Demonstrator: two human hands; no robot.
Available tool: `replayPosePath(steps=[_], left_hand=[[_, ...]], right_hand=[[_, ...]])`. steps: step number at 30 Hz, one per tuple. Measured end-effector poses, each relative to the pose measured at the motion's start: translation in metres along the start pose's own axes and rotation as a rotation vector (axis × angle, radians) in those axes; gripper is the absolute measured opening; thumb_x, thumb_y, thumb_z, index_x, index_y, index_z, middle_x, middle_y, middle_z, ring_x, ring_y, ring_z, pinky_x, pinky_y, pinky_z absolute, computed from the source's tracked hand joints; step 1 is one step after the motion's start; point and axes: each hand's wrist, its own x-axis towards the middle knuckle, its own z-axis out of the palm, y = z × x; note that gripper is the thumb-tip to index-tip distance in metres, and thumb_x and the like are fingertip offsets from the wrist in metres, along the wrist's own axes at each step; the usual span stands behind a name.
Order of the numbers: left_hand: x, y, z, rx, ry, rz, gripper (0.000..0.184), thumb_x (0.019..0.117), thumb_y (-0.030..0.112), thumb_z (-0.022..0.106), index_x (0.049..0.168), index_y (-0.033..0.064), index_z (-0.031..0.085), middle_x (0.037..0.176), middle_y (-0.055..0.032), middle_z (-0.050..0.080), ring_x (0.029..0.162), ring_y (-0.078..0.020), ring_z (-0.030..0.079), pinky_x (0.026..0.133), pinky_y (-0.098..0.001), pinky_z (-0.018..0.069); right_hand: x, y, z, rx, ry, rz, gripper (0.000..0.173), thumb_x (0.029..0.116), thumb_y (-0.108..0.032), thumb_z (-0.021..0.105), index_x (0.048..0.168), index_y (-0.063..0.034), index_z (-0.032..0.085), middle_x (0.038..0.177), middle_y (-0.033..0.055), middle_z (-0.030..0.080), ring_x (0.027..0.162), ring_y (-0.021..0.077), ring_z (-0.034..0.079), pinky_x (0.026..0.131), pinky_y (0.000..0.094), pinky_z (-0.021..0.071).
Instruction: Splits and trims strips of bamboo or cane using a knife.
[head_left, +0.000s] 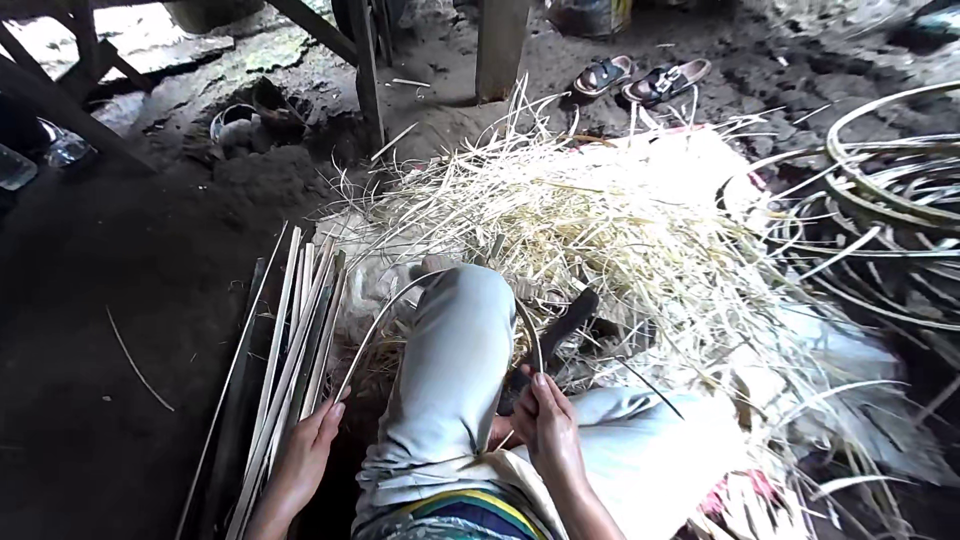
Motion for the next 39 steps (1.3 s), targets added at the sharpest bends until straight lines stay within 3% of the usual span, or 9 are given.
replayPosePath(steps=[2, 5, 8, 11, 16, 22, 31, 36, 39], left_hand=[[-0.011, -0.005, -0.002, -0.108, -0.107, -0.008, 0.045, 0.1104, 0.024, 0.038, 0.152, 0.0088, 0.047, 0.074, 0.0044, 0.046, 0.055, -0.0037, 0.039, 0.051, -0.0214, 0.0358], [-0.024, -0.023, -0.008, -0.255, -0.245, 0.019, 0.055, 0.1063, 0.020, 0.038, 0.156, -0.0017, 0.030, 0.073, 0.0083, 0.046, 0.056, 0.0007, 0.044, 0.055, -0.0164, 0.0408], [-0.037, -0.016, 0.018, -0.509, -0.107, -0.004, 0.052, 0.1066, 0.017, 0.035, 0.155, -0.0014, 0.030, 0.071, 0.0118, 0.046, 0.051, 0.0046, 0.037, 0.047, -0.0123, 0.0343], [-0.035, 0.008, 0.060, -0.649, -0.064, -0.033, 0.054, 0.1086, 0.017, 0.033, 0.160, 0.0024, 0.021, 0.074, 0.0094, 0.045, 0.050, 0.0030, 0.035, 0.045, -0.0137, 0.0323], [-0.027, 0.024, 0.080, -0.619, -0.037, -0.052, 0.052, 0.1106, 0.016, 0.029, 0.160, 0.0012, 0.021, 0.077, 0.0065, 0.043, 0.049, 0.0012, 0.035, 0.044, -0.0141, 0.0332], [-0.025, 0.013, 0.078, -0.606, 0.054, -0.027, 0.049, 0.1108, 0.016, 0.027, 0.157, -0.0019, 0.024, 0.072, 0.0065, 0.043, 0.046, 0.0017, 0.035, 0.042, -0.0135, 0.0327], [0.018, 0.070, 0.073, -0.576, 0.096, 0.165, 0.047, 0.1102, 0.012, 0.029, 0.154, -0.0063, 0.027, 0.071, 0.0068, 0.042, 0.047, 0.0020, 0.035, 0.043, -0.0130, 0.0329], [0.033, 0.088, 0.070, -0.496, 0.078, 0.219, 0.050, 0.1108, 0.015, 0.030, 0.157, -0.0027, 0.026, 0.072, 0.0064, 0.042, 0.047, 0.0007, 0.034, 0.043, -0.0154, 0.0319], [0.044, 0.097, 0.045, -0.216, 0.103, 0.328, 0.048, 0.1108, 0.016, 0.032, 0.155, -0.0032, 0.033, 0.080, 0.0005, 0.052, 0.053, -0.0031, 0.040, 0.048, -0.0206, 0.0378]], right_hand=[[0.006, 0.001, 0.006, 0.032, 0.032, 0.010, 0.032, 0.1131, -0.017, 0.023, 0.121, -0.0036, 0.051, 0.054, -0.0110, 0.035, 0.038, -0.0011, 0.030, 0.037, 0.0150, 0.0307], [0.009, 0.005, -0.001, 0.039, 0.040, 0.010, 0.030, 0.1126, -0.016, 0.024, 0.118, -0.0051, 0.051, 0.053, -0.0113, 0.034, 0.037, -0.0011, 0.029, 0.037, 0.0149, 0.0296], [0.004, 0.012, -0.012, 0.039, 0.039, 0.023, 0.030, 0.1122, -0.016, 0.024, 0.119, -0.0057, 0.052, 0.053, -0.0118, 0.033, 0.038, -0.0014, 0.029, 0.037, 0.0147, 0.0288], [-0.007, 0.012, -0.029, 0.012, 0.043, 0.035, 0.030, 0.1115, -0.017, 0.025, 0.118, -0.0073, 0.052, 0.052, -0.0124, 0.033, 0.038, -0.0015, 0.029, 0.037, 0.0148, 0.0288], [-0.025, 0.010, -0.047, 0.053, -0.011, 0.046, 0.030, 0.1104, -0.016, 0.024, 0.120, -0.0092, 0.052, 0.052, -0.0136, 0.034, 0.038, -0.0026, 0.030, 0.038, 0.0146, 0.0298], [0.009, -0.001, -0.013, 0.104, 0.013, -0.059, 0.030, 0.1109, -0.015, 0.028, 0.123, -0.0038, 0.053, 0.054, -0.0123, 0.033, 0.040, -0.0015, 0.031, 0.039, 0.0153, 0.0310], [0.052, -0.040, 0.015, 0.278, 0.066, -0.217, 0.032, 0.1125, -0.017, 0.026, 0.124, -0.0043, 0.053, 0.055, -0.0122, 0.037, 0.040, -0.0014, 0.034, 0.040, 0.0152, 0.0331], [0.054, -0.030, 0.005, 0.287, 0.121, -0.229, 0.035, 0.1127, -0.017, 0.025, 0.128, -0.0019, 0.052, 0.055, -0.0117, 0.036, 0.040, -0.0008, 0.034, 0.039, 0.0161, 0.0335], [0.065, -0.045, -0.037, 0.028, 0.114, -0.314, 0.034, 0.1111, -0.018, 0.027, 0.128, -0.0005, 0.052, 0.060, -0.0115, 0.041, 0.044, -0.0015, 0.038, 0.042, 0.0163, 0.0370]])
